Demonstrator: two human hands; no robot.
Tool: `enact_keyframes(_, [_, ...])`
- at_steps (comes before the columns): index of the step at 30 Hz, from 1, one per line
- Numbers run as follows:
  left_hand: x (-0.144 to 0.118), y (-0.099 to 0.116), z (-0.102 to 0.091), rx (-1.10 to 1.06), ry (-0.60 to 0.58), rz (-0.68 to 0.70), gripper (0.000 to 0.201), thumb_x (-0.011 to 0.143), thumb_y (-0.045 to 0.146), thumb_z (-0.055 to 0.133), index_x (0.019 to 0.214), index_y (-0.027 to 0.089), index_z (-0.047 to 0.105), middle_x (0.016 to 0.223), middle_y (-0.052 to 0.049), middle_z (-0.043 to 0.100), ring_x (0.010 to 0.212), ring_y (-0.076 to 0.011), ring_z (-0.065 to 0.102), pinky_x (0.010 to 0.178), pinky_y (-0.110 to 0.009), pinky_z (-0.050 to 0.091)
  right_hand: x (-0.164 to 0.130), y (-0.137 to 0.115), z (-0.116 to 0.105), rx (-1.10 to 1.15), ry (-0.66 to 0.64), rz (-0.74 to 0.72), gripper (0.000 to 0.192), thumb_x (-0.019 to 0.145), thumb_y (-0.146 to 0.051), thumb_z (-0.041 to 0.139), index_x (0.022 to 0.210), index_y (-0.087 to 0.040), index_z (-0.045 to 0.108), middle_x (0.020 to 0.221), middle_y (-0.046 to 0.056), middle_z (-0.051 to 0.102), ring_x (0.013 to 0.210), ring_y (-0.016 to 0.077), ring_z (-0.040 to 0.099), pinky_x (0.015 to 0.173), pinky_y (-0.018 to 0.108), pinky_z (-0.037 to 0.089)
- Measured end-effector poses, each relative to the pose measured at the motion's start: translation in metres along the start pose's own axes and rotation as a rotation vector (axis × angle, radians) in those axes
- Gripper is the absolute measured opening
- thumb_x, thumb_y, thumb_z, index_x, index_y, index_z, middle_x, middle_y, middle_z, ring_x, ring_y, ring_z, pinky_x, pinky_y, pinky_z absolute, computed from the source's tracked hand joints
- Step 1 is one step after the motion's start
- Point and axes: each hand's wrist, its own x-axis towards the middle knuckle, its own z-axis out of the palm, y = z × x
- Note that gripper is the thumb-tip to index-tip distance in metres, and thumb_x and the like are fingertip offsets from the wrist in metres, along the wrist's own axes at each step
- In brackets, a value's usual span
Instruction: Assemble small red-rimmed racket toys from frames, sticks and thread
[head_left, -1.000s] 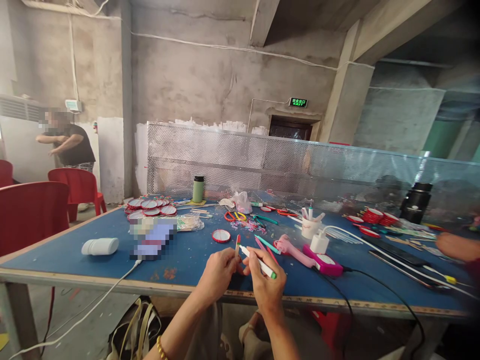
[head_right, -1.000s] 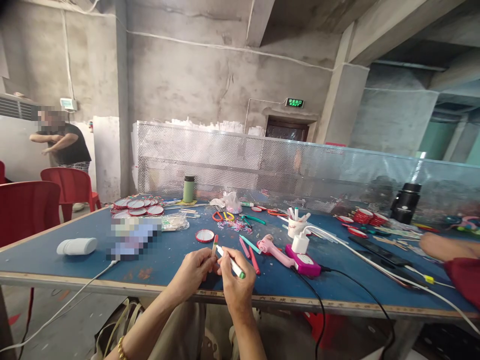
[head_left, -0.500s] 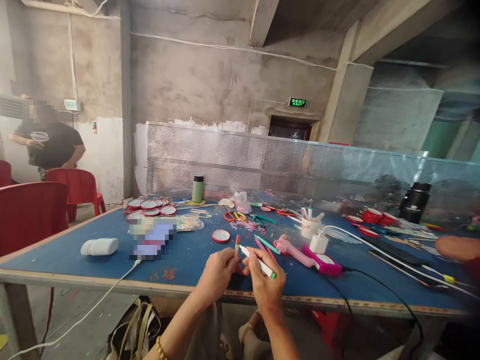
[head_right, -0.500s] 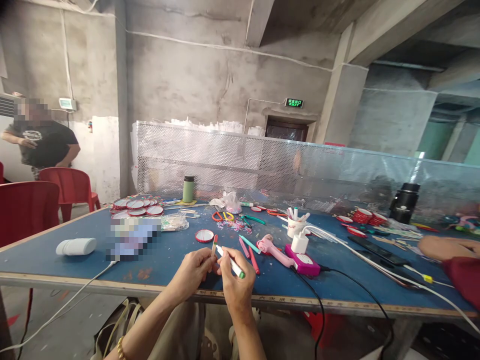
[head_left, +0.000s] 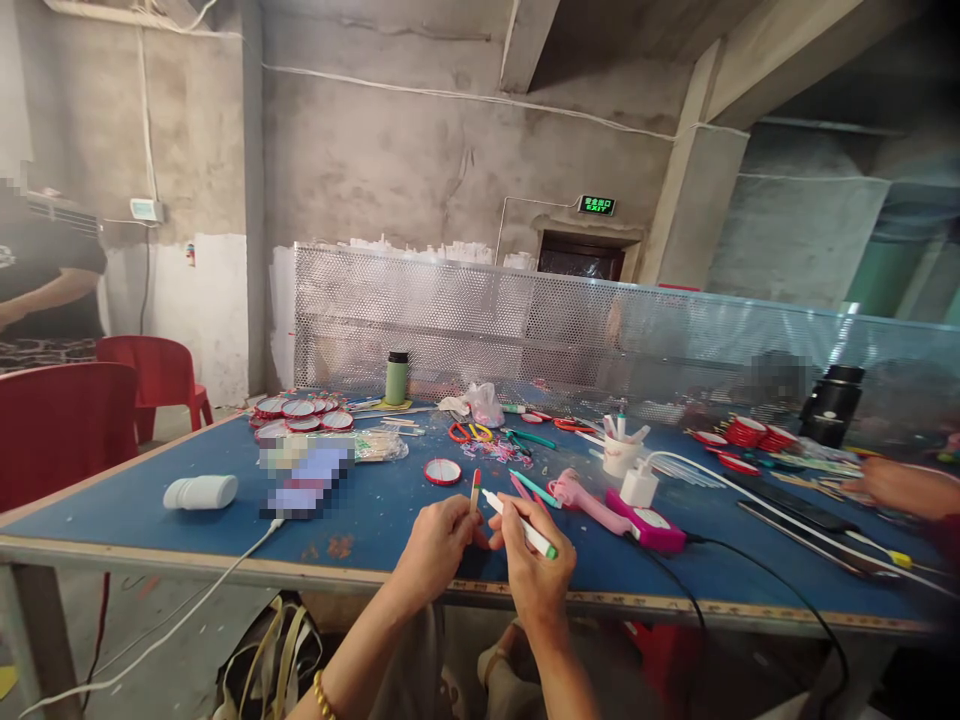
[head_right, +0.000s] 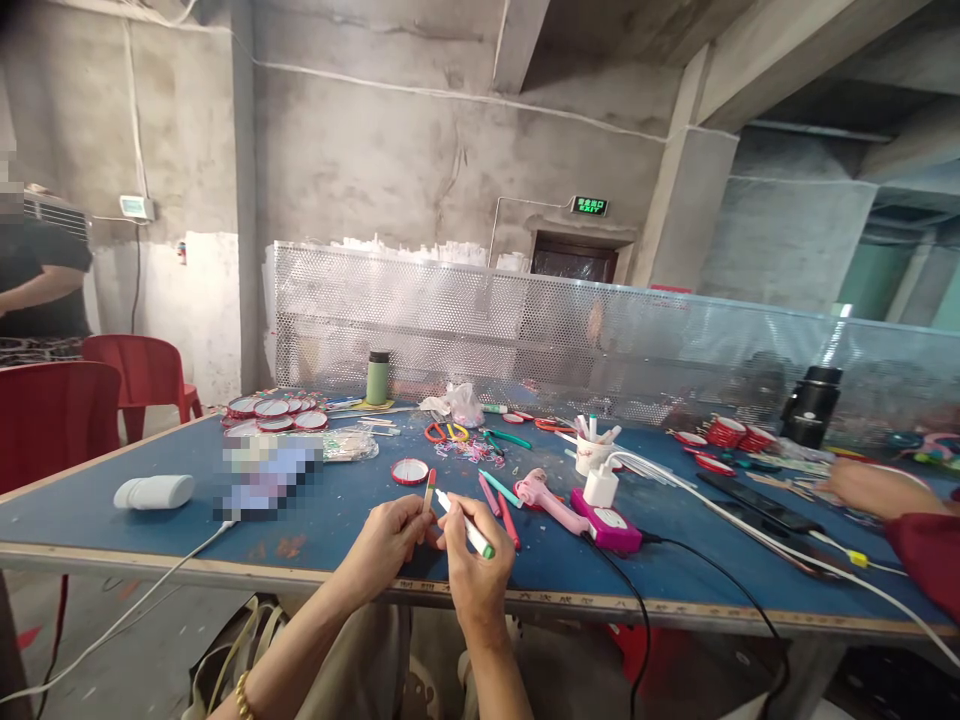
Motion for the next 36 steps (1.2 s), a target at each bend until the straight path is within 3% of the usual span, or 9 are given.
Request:
enact_keyframes(12, [0.0005, 0.0012, -0.0003, 0.021, 0.008, 0.0, 0.033, 0.094, 0.033, 0.043, 0.068, 0.018, 0.057, 0.064, 0.001, 0.063, 0.054, -0.0105, 0.048, 0.057, -0.022, 0.032, 0.0011, -0.0074, -0.0004, -0.019, -0.051, -0.057, 0.022, 0.093, -0.033, 0.058, 0.085, -0.017, 0.07, 0.063, 0.0, 0.068, 0.046, 0.0116, 0.061, 0.048, 0.021, 0.052])
enact_keyframes(20, [0.0014, -0.0031, 0.0011, 0.047, 0.029, 0.01, 0.035, 0.095, 0.036, 0.043, 0.065, 0.019, 0.05, 0.055, 0.004, 0.05, 0.053, -0.0102, 0.043, 0.054, -0.022, 0.027, -0.0003, -0.0041, -0.0013, -0.024, -0.087, -0.064, 0.021, 0.095, -0.032, 0.057, 0.088, -0.017, 0.07, 0.066, 0.0, 0.069, 0.048, 0.0112, 0.062, 0.05, 0.021, 0.052])
enact_keyframes(36, [0.0011, -0.0019, 0.0011, 0.064, 0.016, 0.012, 0.035, 0.095, 0.036, 0.043, 0.066, 0.019, 0.051, 0.058, 0.004, 0.05, 0.054, -0.0106, 0.041, 0.054, -0.023, 0.026, 0.0005, -0.0036, 0.0004, -0.023, -0.084, -0.061, 0.022, 0.095, -0.034, 0.057, 0.088, -0.018, 0.07, 0.066, 0.0, 0.069, 0.047, 0.012, 0.062, 0.049, 0.022, 0.054])
